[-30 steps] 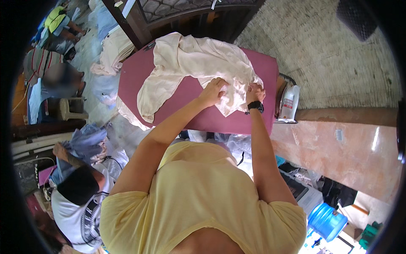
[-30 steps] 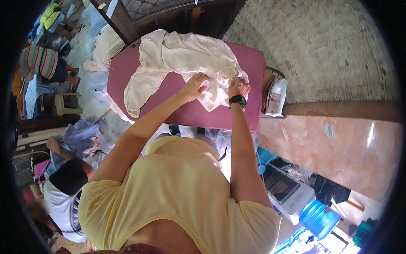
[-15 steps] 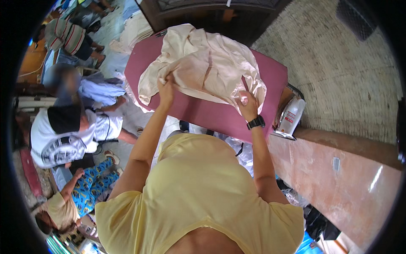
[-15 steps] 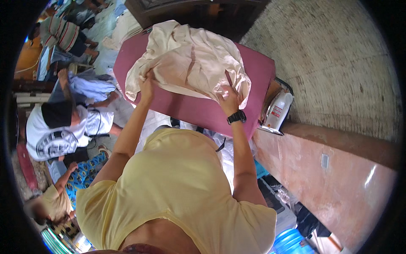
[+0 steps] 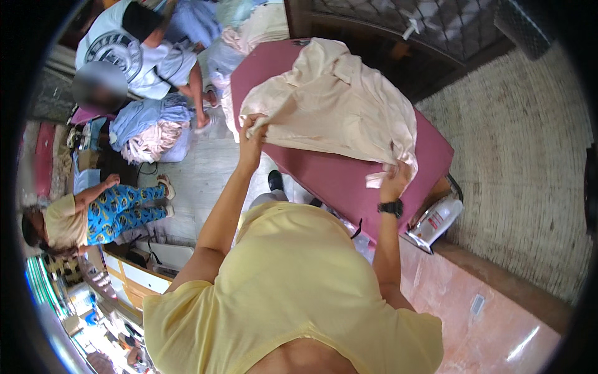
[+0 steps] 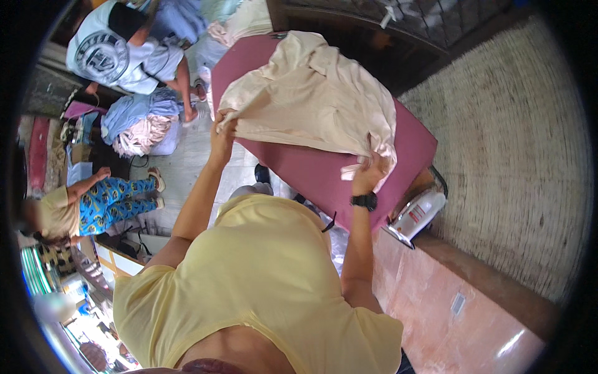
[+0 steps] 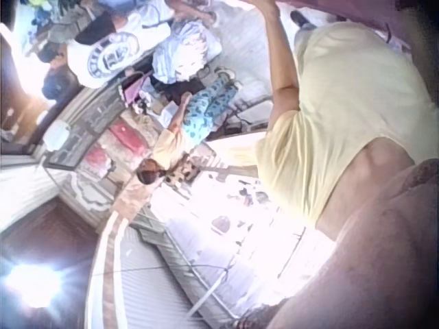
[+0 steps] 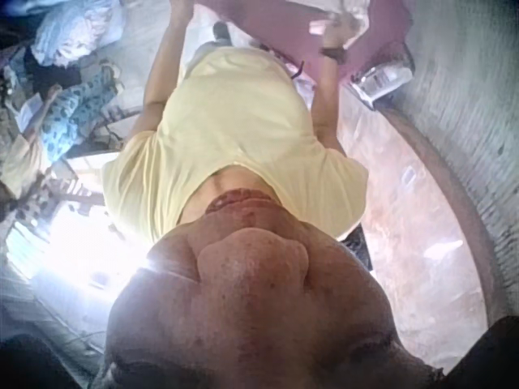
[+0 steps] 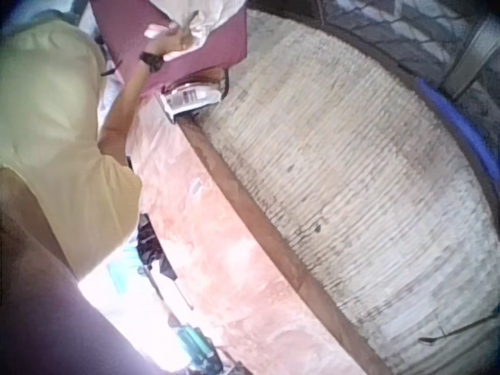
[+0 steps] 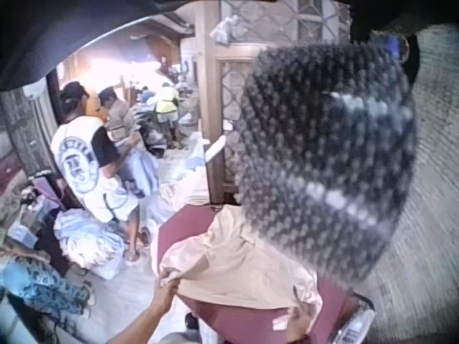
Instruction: The person irons a shirt on a board, then picks up another shirt from a pile and prepares to iron it.
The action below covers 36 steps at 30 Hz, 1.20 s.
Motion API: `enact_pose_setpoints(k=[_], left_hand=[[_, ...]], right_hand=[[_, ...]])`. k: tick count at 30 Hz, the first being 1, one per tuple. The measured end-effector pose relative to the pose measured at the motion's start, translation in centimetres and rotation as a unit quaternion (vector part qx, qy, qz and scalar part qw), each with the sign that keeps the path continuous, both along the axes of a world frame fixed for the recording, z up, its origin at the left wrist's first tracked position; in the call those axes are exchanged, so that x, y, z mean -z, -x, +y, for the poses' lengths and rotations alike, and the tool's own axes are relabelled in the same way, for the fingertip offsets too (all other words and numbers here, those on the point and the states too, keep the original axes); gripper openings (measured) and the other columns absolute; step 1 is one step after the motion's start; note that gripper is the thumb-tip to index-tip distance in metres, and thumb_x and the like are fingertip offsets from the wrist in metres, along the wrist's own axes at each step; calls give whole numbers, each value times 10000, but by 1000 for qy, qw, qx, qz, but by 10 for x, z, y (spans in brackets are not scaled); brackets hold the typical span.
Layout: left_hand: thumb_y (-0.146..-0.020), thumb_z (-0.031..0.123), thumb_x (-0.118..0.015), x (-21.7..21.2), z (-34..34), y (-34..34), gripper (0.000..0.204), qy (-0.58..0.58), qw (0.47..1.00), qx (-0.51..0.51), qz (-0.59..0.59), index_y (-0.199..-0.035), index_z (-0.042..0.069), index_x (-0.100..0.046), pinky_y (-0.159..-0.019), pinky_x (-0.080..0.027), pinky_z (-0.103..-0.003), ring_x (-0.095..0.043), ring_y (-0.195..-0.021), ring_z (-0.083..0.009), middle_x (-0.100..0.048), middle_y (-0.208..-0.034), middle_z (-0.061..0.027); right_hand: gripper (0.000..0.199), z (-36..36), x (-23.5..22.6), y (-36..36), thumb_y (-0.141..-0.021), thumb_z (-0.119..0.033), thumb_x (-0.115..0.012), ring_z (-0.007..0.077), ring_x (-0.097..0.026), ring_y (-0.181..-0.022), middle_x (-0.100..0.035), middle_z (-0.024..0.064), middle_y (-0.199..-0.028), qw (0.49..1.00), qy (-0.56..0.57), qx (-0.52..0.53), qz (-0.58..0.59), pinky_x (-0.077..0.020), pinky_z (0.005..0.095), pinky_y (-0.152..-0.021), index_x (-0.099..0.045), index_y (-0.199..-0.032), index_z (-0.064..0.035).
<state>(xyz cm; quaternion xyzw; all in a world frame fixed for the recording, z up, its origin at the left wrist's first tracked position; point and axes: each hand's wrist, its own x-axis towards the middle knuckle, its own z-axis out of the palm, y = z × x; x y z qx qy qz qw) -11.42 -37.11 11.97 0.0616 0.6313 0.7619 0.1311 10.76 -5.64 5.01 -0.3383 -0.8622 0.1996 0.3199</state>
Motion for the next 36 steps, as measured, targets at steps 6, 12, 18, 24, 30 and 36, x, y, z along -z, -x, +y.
enact_pose_setpoints(k=[6, 12, 18, 24, 30, 36], left_hand=[[-908, 37, -632, -9, -31, -23, 296, 21, 976, 215, -41, -1194, 88, -574, -674, -506, -222, -592, -899, -83, -607, -1069, 2], [-912, 224, -684, 67, -100, -17, 441, 187, 898, 388, -91, -1320, 137, -539, -787, -499, -305, -591, -911, -148, -636, -1061, -68], [-934, 288, -648, 56, -164, 27, 433, 253, 909, 320, -86, -1305, 89, -548, -862, -491, -341, -607, -954, -200, -641, -1153, -109], [-957, 311, -620, 75, -249, 88, 440, 286, 912, 287, -58, -1311, 64, -534, -804, -498, -306, -600, -897, -159, -615, -1097, -60], [-955, 327, -620, 94, -290, 137, 424, 266, 916, 277, -120, -1274, 55, -560, -781, -495, -296, -590, -863, -145, -628, -1055, -48], [-940, 302, -646, 148, -287, 171, 395, 298, 919, 237, -103, -1223, 32, -590, -749, -497, -299, -587, -822, -136, -639, -1042, -54]], right_hand=[[247, 26, -49, -12, -812, -62, -610, 383, -585, -957, -631, 178, -1008, 995, -95, 29, 13, -434, 489, -871, -630, -1055, -30], [550, -16, -38, 0, -743, -109, -665, 436, -392, -1223, -445, 193, -1311, 926, 120, 130, -335, -367, 592, -976, -517, -1271, -149], [534, -133, -14, 76, -743, -126, -741, 388, -419, -1138, -442, 144, -1231, 982, -14, -19, -189, -391, 559, -915, -539, -1237, -149], [479, -261, -34, 170, -768, -168, -744, 373, -438, -1117, -444, 142, -1219, 978, 65, -92, -178, -406, 539, -898, -560, -1211, -150], [453, -304, -31, 201, -764, -187, -728, 373, -472, -1092, -496, 148, -1151, 978, 71, -123, -150, -393, 516, -913, -575, -1186, -121], [430, -294, -28, 255, -779, -136, -696, 371, -472, -1099, -493, 147, -1152, 978, 50, -183, -90, -388, 512, -928, -565, -1186, -94]])
